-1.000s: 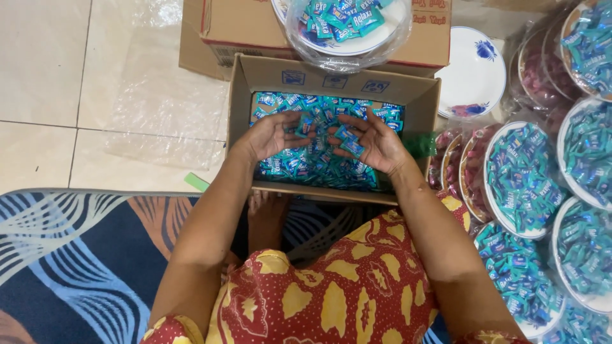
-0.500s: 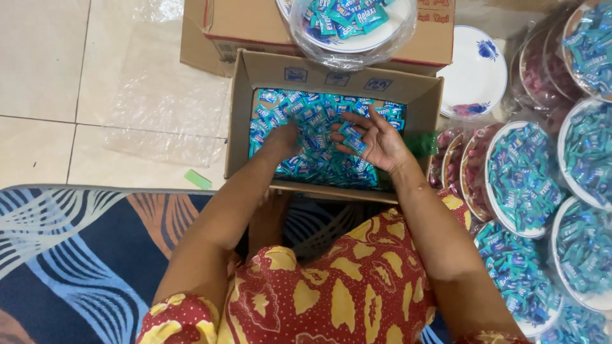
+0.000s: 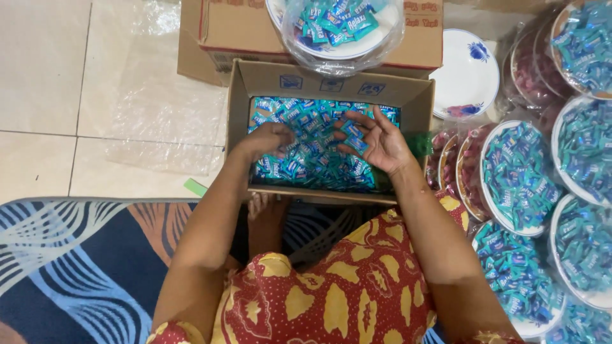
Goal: Arranging individually wrapped candies from a cardboard box onto decorative plates and into plastic containers.
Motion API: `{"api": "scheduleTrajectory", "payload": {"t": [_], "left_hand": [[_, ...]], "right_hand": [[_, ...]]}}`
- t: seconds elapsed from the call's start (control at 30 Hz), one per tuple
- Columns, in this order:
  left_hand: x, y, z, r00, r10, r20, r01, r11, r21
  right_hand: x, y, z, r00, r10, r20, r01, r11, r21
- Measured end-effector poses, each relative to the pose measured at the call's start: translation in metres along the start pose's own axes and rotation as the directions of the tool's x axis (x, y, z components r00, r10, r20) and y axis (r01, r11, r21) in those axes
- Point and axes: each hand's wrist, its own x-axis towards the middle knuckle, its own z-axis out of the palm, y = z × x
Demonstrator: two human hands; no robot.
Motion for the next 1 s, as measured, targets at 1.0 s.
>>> {"api": "scheduleTrajectory", "payload": {"t": [1.0], "left_hand": [[0.029, 0.023, -0.016, 0.988, 0.136, -0.078, -0.134, 0.99, 0.039]], "right_hand": [[0.103, -0.119, 0.14, 0.825, -0.328, 0.46, 0.219, -0.565, -0.796]]}}
